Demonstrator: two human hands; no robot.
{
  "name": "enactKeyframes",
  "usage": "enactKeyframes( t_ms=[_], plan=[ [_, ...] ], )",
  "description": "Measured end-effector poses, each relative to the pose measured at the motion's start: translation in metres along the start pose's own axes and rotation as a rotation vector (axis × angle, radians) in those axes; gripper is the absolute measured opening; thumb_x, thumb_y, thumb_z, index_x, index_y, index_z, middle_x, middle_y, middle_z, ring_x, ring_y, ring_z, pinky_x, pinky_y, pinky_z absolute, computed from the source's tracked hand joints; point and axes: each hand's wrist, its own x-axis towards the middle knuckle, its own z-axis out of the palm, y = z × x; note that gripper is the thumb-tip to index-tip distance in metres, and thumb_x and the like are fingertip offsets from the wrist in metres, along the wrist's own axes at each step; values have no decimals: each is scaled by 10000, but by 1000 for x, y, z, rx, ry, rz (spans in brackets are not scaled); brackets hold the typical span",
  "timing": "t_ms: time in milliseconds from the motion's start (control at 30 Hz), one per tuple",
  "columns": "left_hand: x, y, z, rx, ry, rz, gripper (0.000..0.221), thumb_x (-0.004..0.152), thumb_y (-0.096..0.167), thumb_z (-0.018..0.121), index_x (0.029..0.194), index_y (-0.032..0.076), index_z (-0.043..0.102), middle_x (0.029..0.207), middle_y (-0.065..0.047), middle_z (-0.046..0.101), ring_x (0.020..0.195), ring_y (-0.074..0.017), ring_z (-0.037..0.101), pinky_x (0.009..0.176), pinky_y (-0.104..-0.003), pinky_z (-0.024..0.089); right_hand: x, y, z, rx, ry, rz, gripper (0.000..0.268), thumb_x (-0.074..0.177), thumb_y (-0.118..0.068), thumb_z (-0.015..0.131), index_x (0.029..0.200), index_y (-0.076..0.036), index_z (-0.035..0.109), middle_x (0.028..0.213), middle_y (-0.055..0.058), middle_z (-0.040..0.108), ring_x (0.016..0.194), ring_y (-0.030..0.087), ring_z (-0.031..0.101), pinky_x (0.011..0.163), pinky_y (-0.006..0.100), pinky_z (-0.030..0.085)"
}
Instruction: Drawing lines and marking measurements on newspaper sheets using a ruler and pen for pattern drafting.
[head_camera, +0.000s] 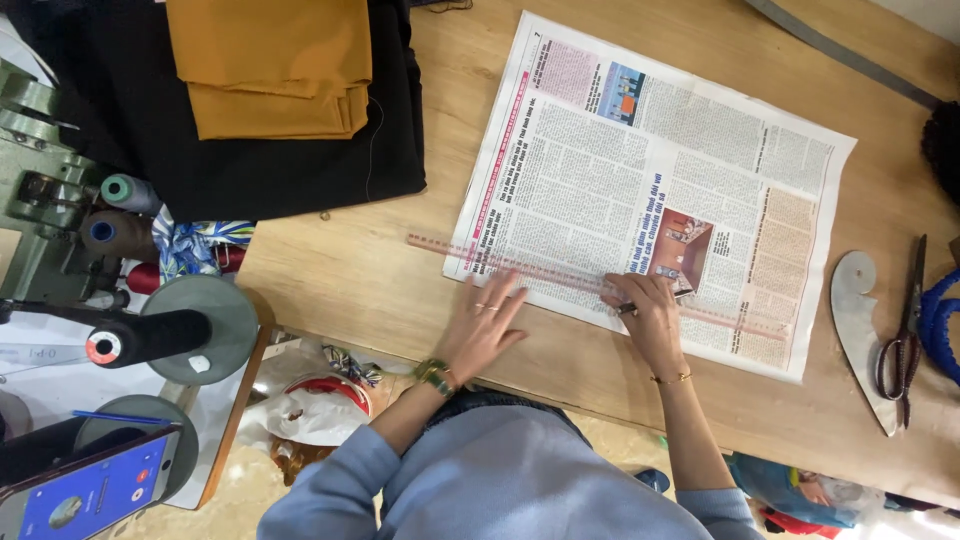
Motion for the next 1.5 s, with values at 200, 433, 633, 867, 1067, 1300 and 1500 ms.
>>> enactKeyframes(
  t_ms=[200, 433, 633, 867, 1067, 1300, 1500],
  plan=[
    [-25, -12, -25, 10, -67, -193, 634, 983, 532, 539, 1449, 105, 493, 1599, -175, 360, 1474, -310, 347, 1181, -662, 172, -2, -1, 6, -36, 58, -7, 327, 873, -247, 806, 1193, -189, 762, 1028, 53, 721, 965, 270, 654, 878, 374, 535],
    [-26, -13, -17, -25, -84, -249, 630, 993, 574, 478, 1460, 152, 495, 1612, -134, 353, 1495, -317, 303, 1173, -697, 147, -8, 6, 12, 0, 38, 7, 327, 860, -236, 810, 1180, -191, 760, 1034, 61, 707, 931, 305, 657, 869, 410, 539],
    [-27, -13, -18, -15, -21, -253, 610, 982, 564, 503, 1446, 168, 517, 1605, -131, 369, 1472, -325, 342, 1158, -713, 164, -24, 11, 6, -6, 47, 24, 291, 870, -259, 807, 1151, -191, 769, 1058, 53, 707, 940, 299, 660, 868, 405, 537],
    [-24, -12, -21, -22, -70, -281, 588, 990, 574, 475, 1432, 189, 528, 1614, -157, 331, 1454, -321, 366, 1154, -724, 172, -27, 7, 0, 62, 27, 111, 354, 875, -252, 803, 1217, -173, 759, 1068, 97, 662, 902, 309, 645, 871, 427, 536],
    [-23, -12, -22, -4, -117, -288, 596, 998, 587, 440, 1443, 197, 514, 1620, -159, 317, 1466, -318, 351, 1156, -725, 174, -31, 12, 8, 59, 29, 132, 343, 871, -257, 815, 1199, -166, 765, 1049, 91, 643, 901, 297, 634, 887, 410, 523],
    [-22, -12, -22, -6, -125, -290, 590, 1000, 585, 434, 1452, 212, 502, 1633, -153, 297, 1473, -302, 342, 1158, -723, 160, -25, 0, -5, 65, 30, 122, 329, 877, -242, 808, 1193, -164, 763, 1037, 96, 627, 870, 306, 615, 863, 425, 528],
    [-23, -12, -23, -12, -130, -285, 580, 1003, 568, 441, 1456, 210, 495, 1632, -160, 296, 1474, -302, 341, 1158, -725, 146, -28, 0, -4, 58, 34, 126, 320, 878, -238, 815, 1185, -159, 768, 1034, 99, 629, 867, 301, 615, 850, 415, 525]
  ],
)
